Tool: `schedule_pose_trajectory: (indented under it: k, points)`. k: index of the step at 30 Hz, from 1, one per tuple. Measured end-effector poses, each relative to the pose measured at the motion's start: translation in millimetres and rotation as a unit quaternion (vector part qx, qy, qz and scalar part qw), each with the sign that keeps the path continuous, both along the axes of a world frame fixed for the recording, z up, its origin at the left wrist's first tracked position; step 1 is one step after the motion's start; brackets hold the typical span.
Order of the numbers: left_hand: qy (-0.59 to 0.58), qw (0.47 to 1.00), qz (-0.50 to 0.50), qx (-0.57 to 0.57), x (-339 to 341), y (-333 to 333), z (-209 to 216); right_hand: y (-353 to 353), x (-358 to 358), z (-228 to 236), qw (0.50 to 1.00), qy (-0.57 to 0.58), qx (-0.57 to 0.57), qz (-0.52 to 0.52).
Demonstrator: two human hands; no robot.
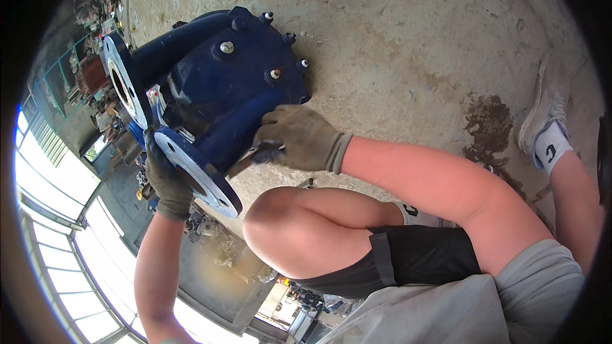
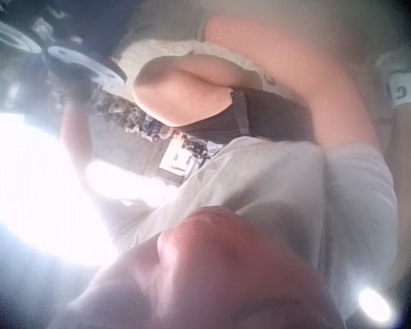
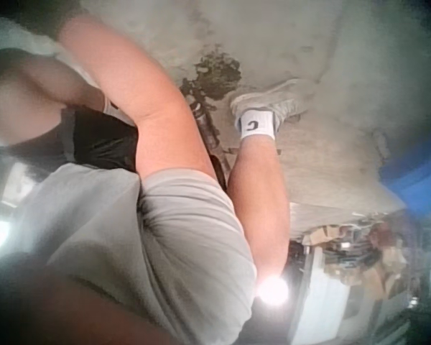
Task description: The person scrubs the exterior of a large blue industrial pump with a small abrasive block. They rotate the pump to access different sides and continue scrubbing the flanges and body.
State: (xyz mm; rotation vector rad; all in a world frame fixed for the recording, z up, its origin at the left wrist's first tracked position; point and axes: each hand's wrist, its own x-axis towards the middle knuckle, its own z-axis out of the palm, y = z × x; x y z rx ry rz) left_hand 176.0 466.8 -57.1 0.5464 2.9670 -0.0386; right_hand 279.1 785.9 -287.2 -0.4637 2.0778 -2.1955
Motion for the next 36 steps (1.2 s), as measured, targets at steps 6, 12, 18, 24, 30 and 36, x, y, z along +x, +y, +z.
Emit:
schedule_pose_trajectory:
  k: [6,12,18,24,30,36]
  points:
    - [0.011,0.999,0.033,-0.004,0.1,-9.3,-2.5,4.1,15.5,-8.1,0.988,-0.061,0.143,-0.023]
    - [-0.088,0.872,0.329,0.351,-4.9,7.7,-6.6,-15.1,27.5,-3.3,0.994,-0.017,0.105,-0.037]
    - [-0.09,0.823,0.371,0.42,-2.8,33.6,-7.4,-21.8,22.3,21.0,0.993,0.09,0.037,-0.071]
    - [-0.088,0.851,0.35,0.38,-6.6,24.9,-3.3,-8.0,25.6,9.3,0.978,-0.143,0.148,-0.043]
    - [-0.044,0.884,0.335,0.323,-0.8,20.8,-7.9,-29.9,16.5,16.6,0.996,0.042,-0.021,-0.08]
    - [-0.103,0.788,0.409,0.449,-5.4,26.0,-3.6,-15.0,50.0,-45.9,0.926,-0.376,0.002,-0.006]
